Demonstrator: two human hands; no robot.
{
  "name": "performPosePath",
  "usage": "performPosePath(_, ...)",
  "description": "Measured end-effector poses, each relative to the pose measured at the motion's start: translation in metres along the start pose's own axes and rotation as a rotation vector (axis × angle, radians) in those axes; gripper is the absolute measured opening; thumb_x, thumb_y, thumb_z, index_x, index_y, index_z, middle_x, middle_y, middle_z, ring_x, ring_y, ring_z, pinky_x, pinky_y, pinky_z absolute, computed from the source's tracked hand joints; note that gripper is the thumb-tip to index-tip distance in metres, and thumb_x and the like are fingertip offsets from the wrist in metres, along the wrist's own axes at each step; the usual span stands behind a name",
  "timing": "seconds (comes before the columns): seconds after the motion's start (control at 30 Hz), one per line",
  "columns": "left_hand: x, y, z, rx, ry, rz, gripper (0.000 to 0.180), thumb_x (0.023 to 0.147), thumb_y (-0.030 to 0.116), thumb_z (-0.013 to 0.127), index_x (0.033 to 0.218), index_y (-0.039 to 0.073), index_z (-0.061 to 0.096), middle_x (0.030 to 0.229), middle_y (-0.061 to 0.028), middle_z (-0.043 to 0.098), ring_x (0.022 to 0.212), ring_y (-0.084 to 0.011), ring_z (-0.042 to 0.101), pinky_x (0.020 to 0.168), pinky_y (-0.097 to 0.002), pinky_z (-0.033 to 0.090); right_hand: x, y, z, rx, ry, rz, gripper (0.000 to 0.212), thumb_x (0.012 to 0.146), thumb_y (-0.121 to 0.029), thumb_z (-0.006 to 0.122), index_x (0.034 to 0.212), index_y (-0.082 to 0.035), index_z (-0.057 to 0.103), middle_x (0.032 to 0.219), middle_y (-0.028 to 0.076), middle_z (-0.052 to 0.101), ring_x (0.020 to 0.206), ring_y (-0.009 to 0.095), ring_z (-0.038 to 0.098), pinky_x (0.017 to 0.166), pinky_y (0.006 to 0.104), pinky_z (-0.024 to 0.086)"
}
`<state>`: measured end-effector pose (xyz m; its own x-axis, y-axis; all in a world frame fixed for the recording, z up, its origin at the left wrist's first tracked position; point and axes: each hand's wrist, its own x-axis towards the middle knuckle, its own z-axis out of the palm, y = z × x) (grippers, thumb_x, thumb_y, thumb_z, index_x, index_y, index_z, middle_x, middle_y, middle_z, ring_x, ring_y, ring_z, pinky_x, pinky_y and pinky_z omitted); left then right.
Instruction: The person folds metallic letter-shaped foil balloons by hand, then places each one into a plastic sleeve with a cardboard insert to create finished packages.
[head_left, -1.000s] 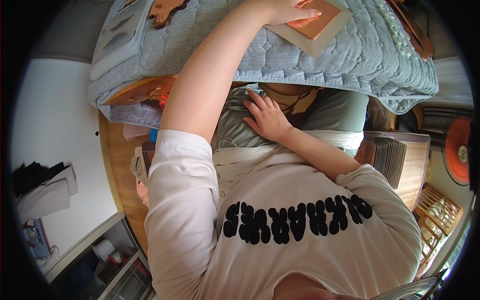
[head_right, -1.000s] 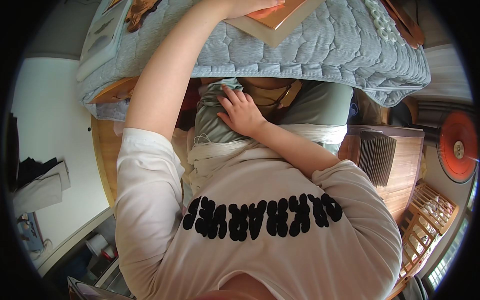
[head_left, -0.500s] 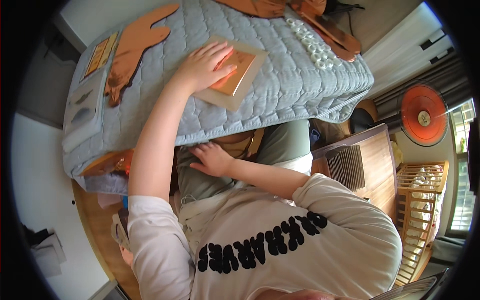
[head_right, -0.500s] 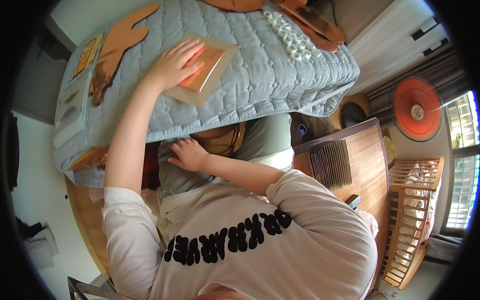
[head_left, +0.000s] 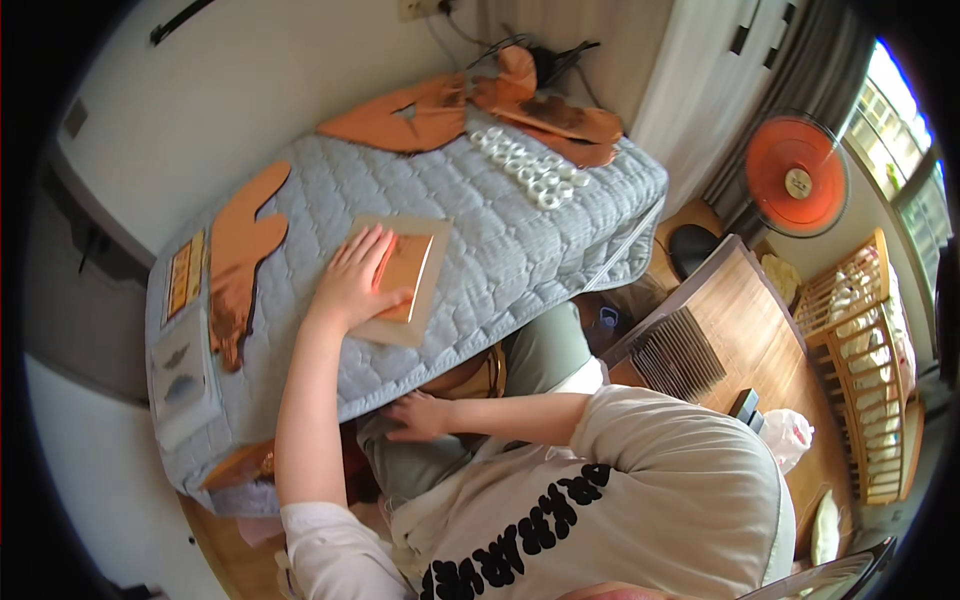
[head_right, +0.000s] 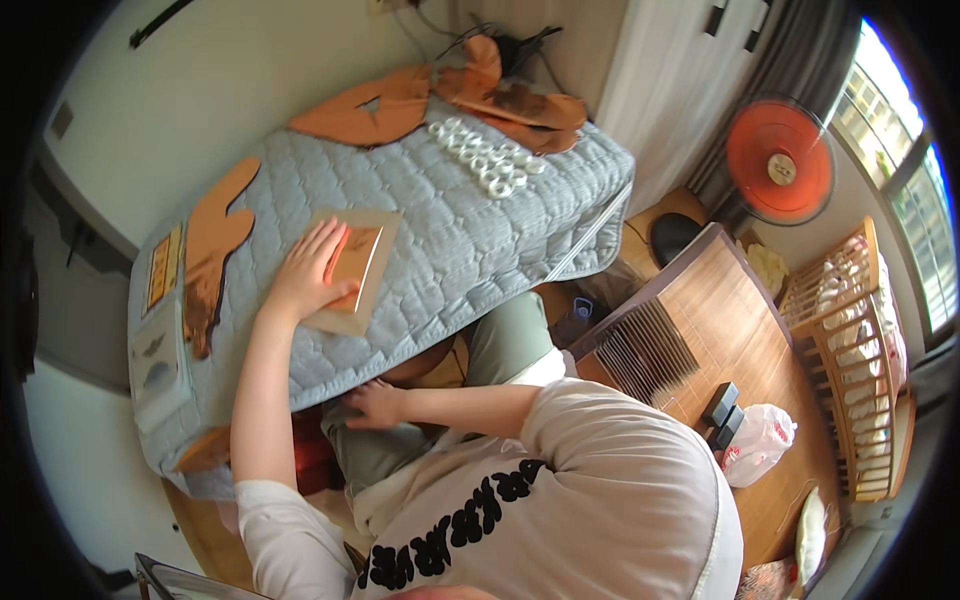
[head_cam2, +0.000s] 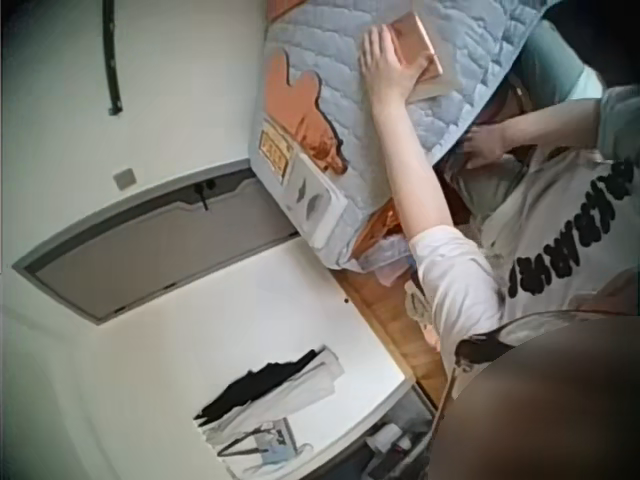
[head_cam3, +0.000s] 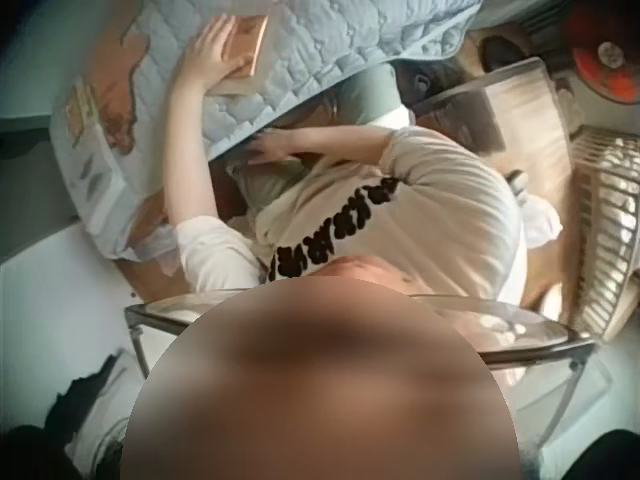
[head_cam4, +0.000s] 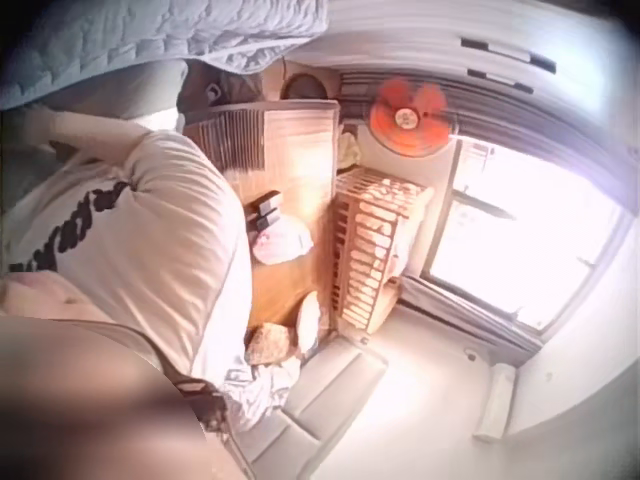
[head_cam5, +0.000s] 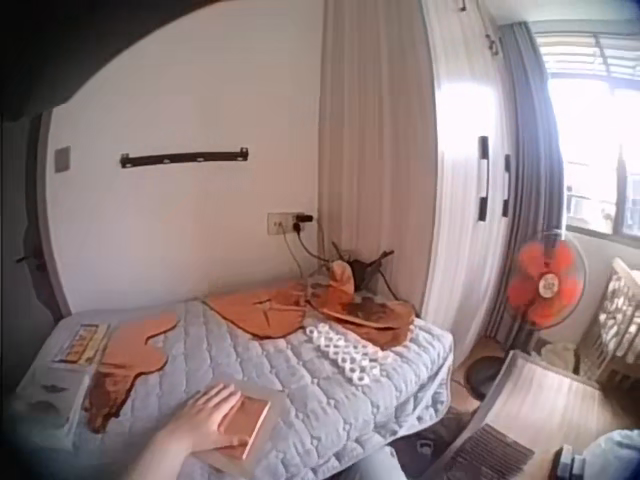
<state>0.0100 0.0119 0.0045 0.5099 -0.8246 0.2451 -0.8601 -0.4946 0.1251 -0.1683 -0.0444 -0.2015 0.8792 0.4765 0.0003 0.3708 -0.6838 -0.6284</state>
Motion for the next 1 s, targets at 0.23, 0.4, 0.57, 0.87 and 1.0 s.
performPosePath(0.23,-0.003,-0.006,-0.004,-0.06,-0.015,0.102,0.059,0.102,0.033,0.047,0.155,0.008,0.04,0.162,-0.0149,0.037,0.152,-0.0327,0.031,0.124,-0.0497,0.023,-0.132,0.027,-0.239,0.862,-0.448,-0.082,0.032,0.106,-0.025,0.058,0.125,-0.001,0.068,0.121,0.011,0.071,0.112,0.018,0.065,0.099,0.0347,0.051)
performPosePath(0.4,-0.002,0.007,-0.01,-0.003,0.025,0.053,0.064,0.098,0.032,0.055,0.155,0.008,0.039,0.163,-0.013,0.034,0.151,-0.0328,0.03,0.123,-0.0546,0.021,-0.194,0.083,-0.379,0.495,0.738,0.229,0.029,0.103,-0.03,0.061,0.101,-0.003,0.072,0.093,0.003,0.07,0.084,0.011,0.063,0.078,0.0295,0.051)
performPosePath(0.57,-0.011,0.007,-0.014,-0.023,0.009,0.014,0.066,0.095,0.029,0.058,0.155,0.009,0.04,0.16,-0.0132,0.037,0.146,-0.0351,0.035,0.123,-0.0573,0.02,-0.16,0.151,-0.476,0.019,1.079,0.353,0.03,0.098,-0.03,0.064,0.095,-0.001,0.072,0.08,0.003,0.067,0.079,0.015,0.064,0.078,0.0309,0.051)
performPosePath(0.87,-0.005,0.013,-0.022,-0.093,0.1,-0.039,0.064,0.094,0.032,0.062,0.151,0.01,0.044,0.147,-0.0163,0.053,0.138,-0.036,0.047,0.122,-0.0544,0.027,-0.065,0.261,-0.552,-0.833,0.706,0.93,0.027,0.094,-0.019,0.056,0.106,-0.007,0.078,0.113,0.018,0.074,0.105,0.034,0.072,0.092,0.0447,0.058)
performPosePath(1.0,-0.009,0.008,-0.015,-0.076,0.044,0.049,0.058,0.097,0.033,0.062,0.147,0.006,0.05,0.15,-0.0172,0.053,0.142,-0.0357,0.046,0.12,-0.0519,0.033,-0.048,0.264,-0.557,-0.93,0.63,0.996,0.03,0.097,-0.019,0.055,0.115,-0.008,0.076,0.132,0.017,0.066,0.12,0.033,0.066,0.094,0.0447,0.057)
